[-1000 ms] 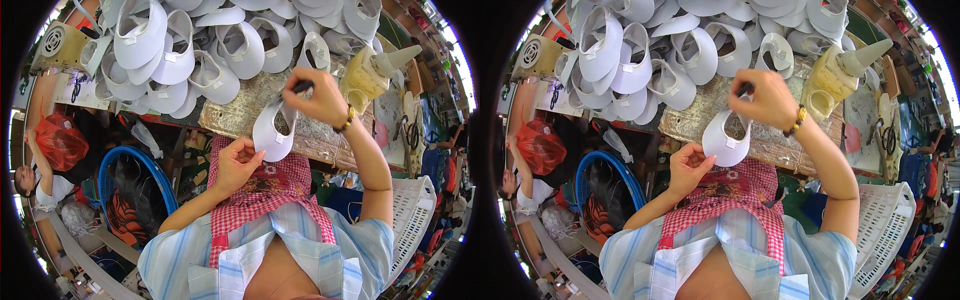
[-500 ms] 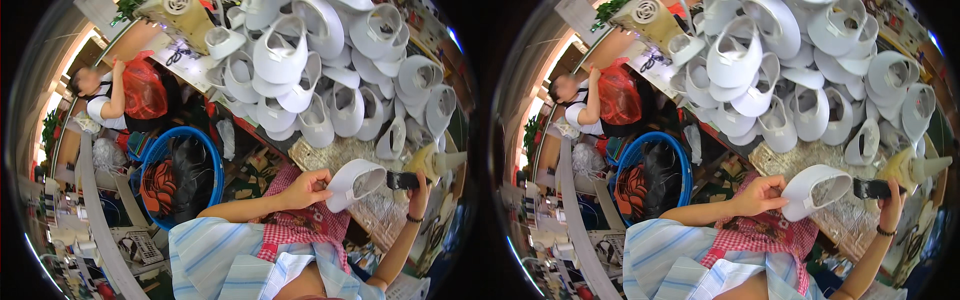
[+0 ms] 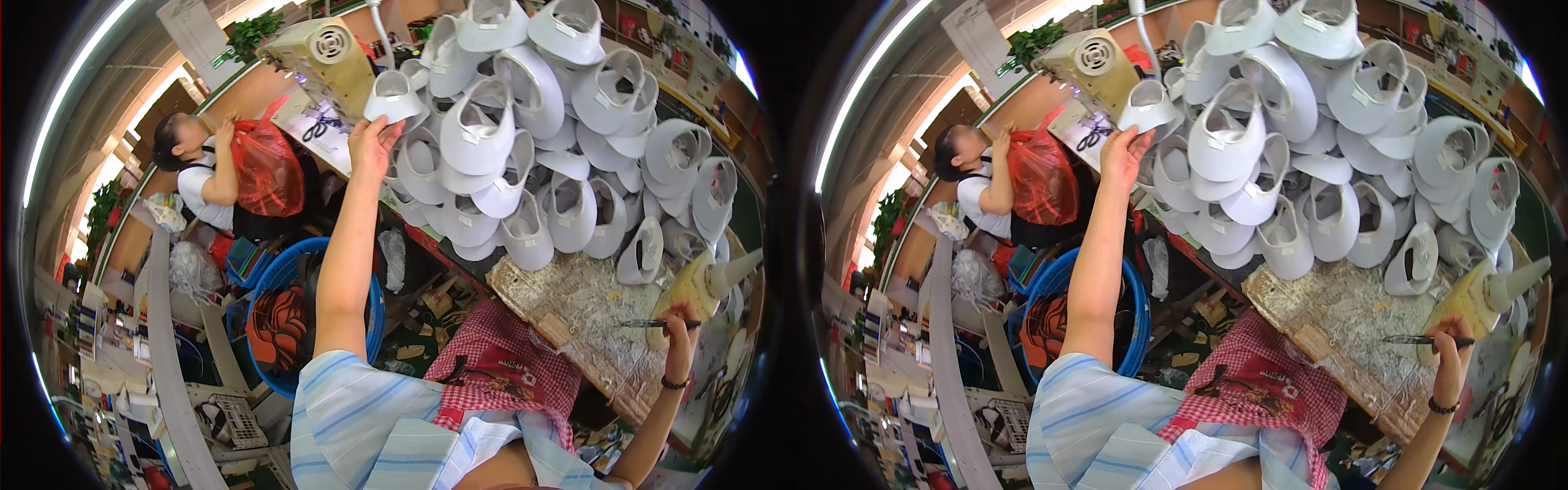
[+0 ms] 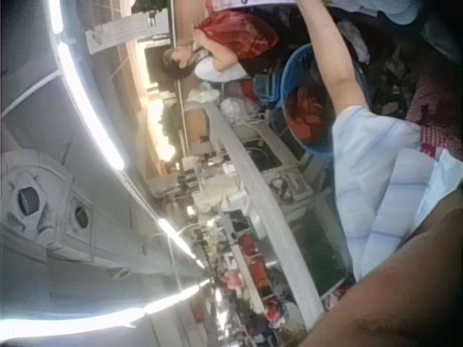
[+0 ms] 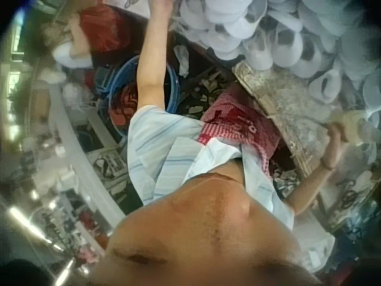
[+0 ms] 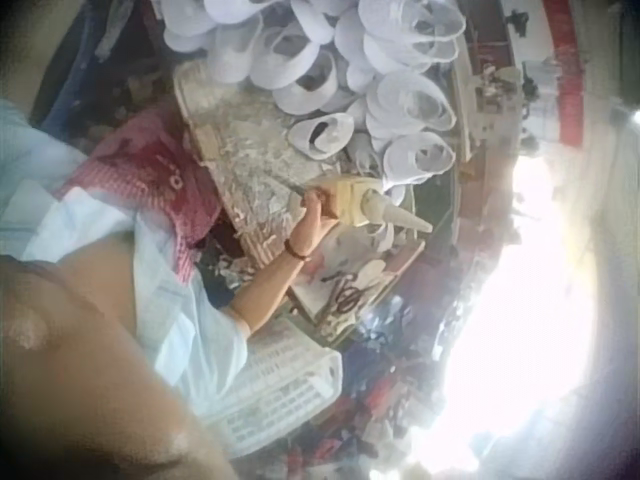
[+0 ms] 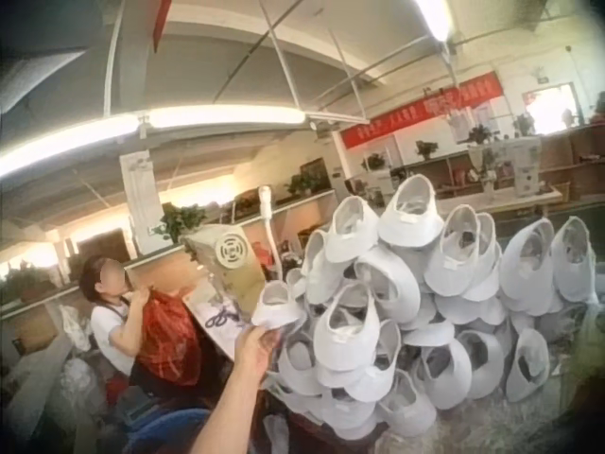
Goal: The person applies glue to shoe upper components using a brush and shapes and attaches the shoe parts together by hand on the workbench.
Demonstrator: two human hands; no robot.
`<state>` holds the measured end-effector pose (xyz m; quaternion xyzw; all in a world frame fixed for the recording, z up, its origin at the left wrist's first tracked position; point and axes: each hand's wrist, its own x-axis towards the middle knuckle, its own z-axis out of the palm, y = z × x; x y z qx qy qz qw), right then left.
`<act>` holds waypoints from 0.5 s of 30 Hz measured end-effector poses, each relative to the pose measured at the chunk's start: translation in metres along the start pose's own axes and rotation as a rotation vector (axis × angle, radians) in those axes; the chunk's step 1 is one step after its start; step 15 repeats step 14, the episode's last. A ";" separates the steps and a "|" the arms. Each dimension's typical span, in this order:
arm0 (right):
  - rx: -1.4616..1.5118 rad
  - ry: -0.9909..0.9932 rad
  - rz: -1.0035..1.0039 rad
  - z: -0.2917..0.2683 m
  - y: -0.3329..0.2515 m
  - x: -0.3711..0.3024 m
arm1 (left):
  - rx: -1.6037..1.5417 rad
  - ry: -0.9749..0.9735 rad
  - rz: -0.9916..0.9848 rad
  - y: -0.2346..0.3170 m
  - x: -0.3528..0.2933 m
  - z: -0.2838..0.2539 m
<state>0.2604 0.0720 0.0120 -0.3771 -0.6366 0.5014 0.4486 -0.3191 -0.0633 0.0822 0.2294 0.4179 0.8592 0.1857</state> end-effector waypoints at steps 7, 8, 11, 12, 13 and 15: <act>0.068 -0.080 0.029 -0.009 0.000 0.013 | 1.000 0.000 -0.024 0.001 0.024 -0.026; -0.002 -0.058 0.081 0.004 -0.011 0.020 | 1.072 -0.036 0.043 0.002 0.021 -0.026; -0.354 -0.099 0.053 0.029 -0.021 0.053 | 1.107 -0.028 0.090 0.001 0.029 -0.046; -0.390 -0.132 0.021 0.031 -0.014 0.063 | 1.168 -0.030 0.120 0.004 0.036 -0.054; -0.461 -0.139 0.076 0.033 -0.010 0.071 | 1.417 0.020 0.358 0.006 0.040 -0.062; -0.527 -0.154 0.133 0.034 -0.004 0.081 | 1.660 0.080 0.607 0.002 0.042 -0.065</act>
